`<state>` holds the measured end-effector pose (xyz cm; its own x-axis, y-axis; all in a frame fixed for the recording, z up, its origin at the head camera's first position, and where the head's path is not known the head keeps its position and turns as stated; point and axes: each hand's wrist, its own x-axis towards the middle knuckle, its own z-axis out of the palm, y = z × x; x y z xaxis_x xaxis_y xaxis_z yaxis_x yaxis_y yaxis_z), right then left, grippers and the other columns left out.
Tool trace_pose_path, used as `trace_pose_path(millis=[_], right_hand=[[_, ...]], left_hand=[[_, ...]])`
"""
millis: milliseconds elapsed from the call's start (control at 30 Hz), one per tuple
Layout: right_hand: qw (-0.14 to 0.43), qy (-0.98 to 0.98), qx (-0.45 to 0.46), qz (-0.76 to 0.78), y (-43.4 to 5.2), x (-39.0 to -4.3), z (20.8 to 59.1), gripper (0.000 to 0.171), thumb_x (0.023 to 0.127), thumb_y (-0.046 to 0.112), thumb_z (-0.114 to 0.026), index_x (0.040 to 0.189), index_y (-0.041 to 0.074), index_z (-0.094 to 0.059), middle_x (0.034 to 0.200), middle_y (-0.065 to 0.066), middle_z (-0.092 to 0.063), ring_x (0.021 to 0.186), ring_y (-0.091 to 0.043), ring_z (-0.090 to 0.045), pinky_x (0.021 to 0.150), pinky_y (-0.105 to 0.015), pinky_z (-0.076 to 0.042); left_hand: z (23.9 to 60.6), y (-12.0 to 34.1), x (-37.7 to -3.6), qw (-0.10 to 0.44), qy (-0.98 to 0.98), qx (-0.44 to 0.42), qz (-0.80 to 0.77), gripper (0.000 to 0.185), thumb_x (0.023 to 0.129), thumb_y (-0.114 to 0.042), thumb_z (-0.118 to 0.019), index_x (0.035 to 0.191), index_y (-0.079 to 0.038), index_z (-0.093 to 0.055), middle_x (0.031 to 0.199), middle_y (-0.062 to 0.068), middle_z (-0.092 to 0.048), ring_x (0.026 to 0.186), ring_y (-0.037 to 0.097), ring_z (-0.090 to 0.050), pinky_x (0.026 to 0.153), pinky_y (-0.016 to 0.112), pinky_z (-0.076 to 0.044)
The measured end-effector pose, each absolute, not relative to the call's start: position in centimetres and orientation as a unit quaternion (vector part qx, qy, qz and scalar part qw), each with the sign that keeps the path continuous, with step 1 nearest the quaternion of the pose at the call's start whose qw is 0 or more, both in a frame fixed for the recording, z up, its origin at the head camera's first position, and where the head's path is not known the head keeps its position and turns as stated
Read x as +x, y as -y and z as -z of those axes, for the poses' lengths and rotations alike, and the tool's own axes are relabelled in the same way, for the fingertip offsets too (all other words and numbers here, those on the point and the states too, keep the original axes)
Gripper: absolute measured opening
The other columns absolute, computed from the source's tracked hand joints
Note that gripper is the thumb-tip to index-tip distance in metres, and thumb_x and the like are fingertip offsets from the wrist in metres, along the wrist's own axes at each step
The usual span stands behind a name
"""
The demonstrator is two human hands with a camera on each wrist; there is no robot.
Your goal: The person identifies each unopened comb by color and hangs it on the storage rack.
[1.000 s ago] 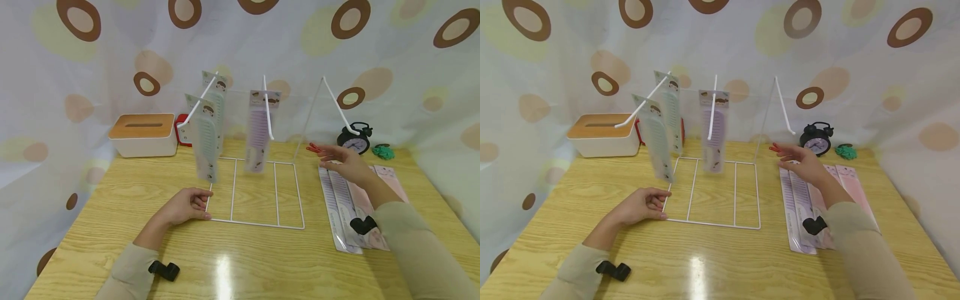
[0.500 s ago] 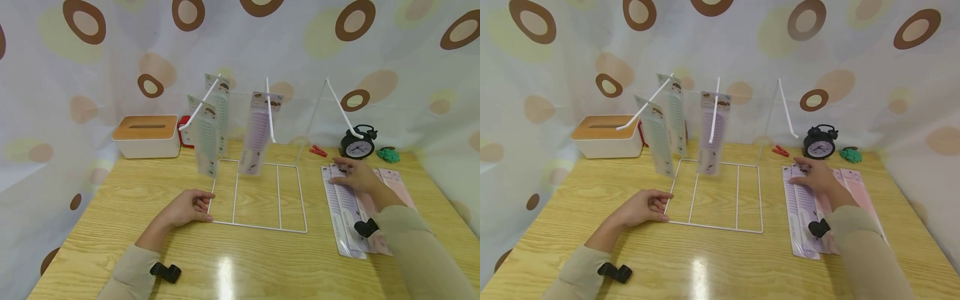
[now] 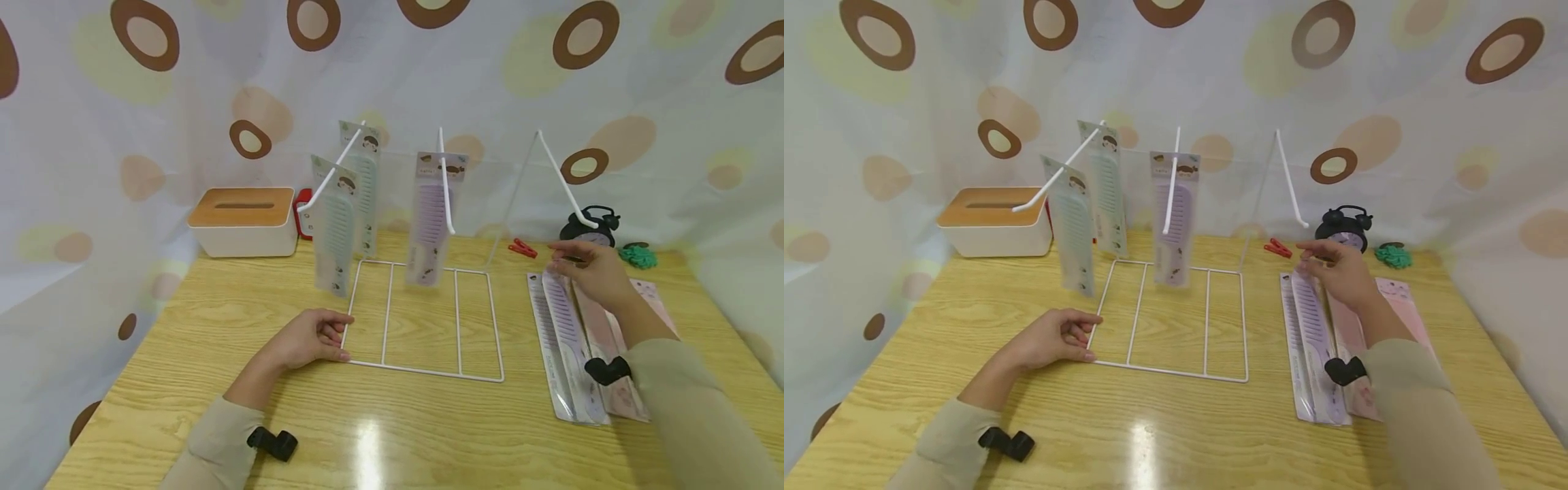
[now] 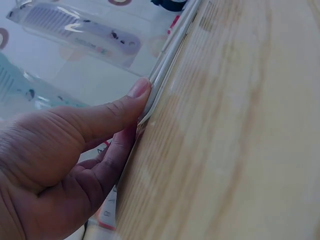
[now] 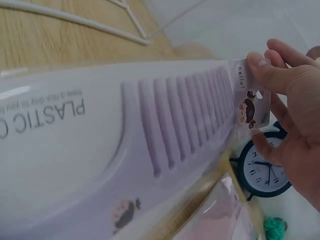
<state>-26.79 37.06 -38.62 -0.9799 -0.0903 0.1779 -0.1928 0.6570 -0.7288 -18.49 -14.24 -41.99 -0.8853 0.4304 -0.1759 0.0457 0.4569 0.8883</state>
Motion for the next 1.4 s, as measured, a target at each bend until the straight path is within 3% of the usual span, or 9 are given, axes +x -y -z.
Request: trace_pose_path(millis=[100, 267, 433, 600, 767, 1033, 1233, 1400], right_hand=[[0.077, 0.875, 0.114, -0.464, -36.9, -25.8, 37.3, 0.03, 0.091, 0.011, -0.073, 0.121, 0.007, -0.071, 0.101, 0.025, -0.067, 0.1, 0.005, -0.063, 0.079, -0.007, -0.05], [0.081, 0.819, 0.128, -0.554, -36.0, -24.1, 35.3, 0.031, 0.088, -0.003, -0.072, 0.118, 0.001, -0.07, 0.099, 0.015, -0.072, 0.091, 0.0, -0.069, 0.076, -0.012, -0.054], [0.01, 0.703, 0.111, -0.703, -34.5, -21.9, 33.6, 0.034, 0.09, -0.01, -0.065, 0.121, 0.004, -0.071, 0.113, 0.004, -0.073, 0.1, -0.006, -0.071, 0.081, -0.017, -0.056], [-0.077, 0.613, 0.156, -0.771, -32.1, -19.3, 31.7, 0.028, 0.098, -0.011, -0.051, 0.115, -0.004, -0.072, 0.135, -0.002, -0.065, 0.116, -0.014, -0.067, 0.088, -0.019, -0.056], [-0.092, 0.602, 0.213, -0.764, -28.4, -17.4, 30.3, 0.031, 0.101, -0.008, -0.048, 0.109, 0.0, -0.076, 0.127, -0.002, -0.069, 0.107, -0.012, -0.069, 0.074, -0.015, -0.054], [-0.044, 0.577, 0.194, -0.792, -21.6, -15.5, 27.6, 0.022, 0.097, 0.0, -0.061, 0.098, 0.01, -0.081, 0.099, 0.001, -0.073, 0.09, -0.011, -0.065, 0.074, -0.026, -0.056], [0.037, 0.602, 0.141, -0.785, -17.1, -15.0, 24.5, 0.015, 0.094, 0.007, -0.068, 0.091, 0.014, -0.081, 0.093, 0.002, -0.074, 0.084, -0.01, -0.065, 0.068, -0.024, -0.057], [0.089, 0.616, 0.14, -0.77, -15.5, -14.9, 23.5, 0.012, 0.09, 0.005, -0.073, 0.088, 0.014, -0.081, 0.093, -0.002, -0.074, 0.08, -0.011, -0.067, 0.068, -0.03, -0.06]], left_hand=[[42.0, 14.1, -18.5, 0.191, -0.832, 0.14, -0.502, 0.062, 0.077, -0.007, -0.086, 0.132, 0.005, -0.06, 0.105, 0.013, -0.057, 0.088, 0.016, -0.06, 0.078, 0.024, -0.054], [42.2, 14.2, -18.6, 0.19, -0.835, 0.141, -0.498, 0.062, 0.078, -0.007, -0.086, 0.132, 0.005, -0.06, 0.106, 0.013, -0.057, 0.088, 0.016, -0.059, 0.079, 0.025, -0.054], [42.4, 14.4, -18.7, 0.188, -0.835, 0.148, -0.495, 0.062, 0.078, -0.009, -0.086, 0.132, 0.005, -0.06, 0.106, 0.013, -0.058, 0.088, 0.016, -0.06, 0.079, 0.024, -0.054], [42.5, 14.7, -18.8, 0.188, -0.832, 0.142, -0.503, 0.063, 0.077, -0.007, -0.086, 0.132, 0.005, -0.06, 0.107, 0.014, -0.056, 0.088, 0.017, -0.059, 0.076, 0.022, -0.055], [42.6, 14.7, -18.7, 0.192, -0.823, 0.14, -0.515, 0.064, 0.076, -0.004, -0.086, 0.133, 0.007, -0.058, 0.107, 0.014, -0.055, 0.089, 0.017, -0.058, 0.075, 0.021, -0.055], [42.5, 14.6, -18.6, 0.201, -0.815, 0.137, -0.526, 0.065, 0.076, -0.003, -0.085, 0.134, 0.007, -0.057, 0.107, 0.015, -0.054, 0.089, 0.018, -0.058, 0.075, 0.022, -0.055], [42.4, 14.5, -18.6, 0.203, -0.814, 0.136, -0.527, 0.065, 0.076, -0.001, -0.085, 0.134, 0.007, -0.057, 0.108, 0.015, -0.054, 0.09, 0.018, -0.058, 0.076, 0.021, -0.056], [42.5, 14.4, -18.7, 0.204, -0.813, 0.14, -0.528, 0.064, 0.076, 0.0, -0.085, 0.134, 0.007, -0.057, 0.107, 0.015, -0.054, 0.089, 0.018, -0.059, 0.076, 0.021, -0.056]])
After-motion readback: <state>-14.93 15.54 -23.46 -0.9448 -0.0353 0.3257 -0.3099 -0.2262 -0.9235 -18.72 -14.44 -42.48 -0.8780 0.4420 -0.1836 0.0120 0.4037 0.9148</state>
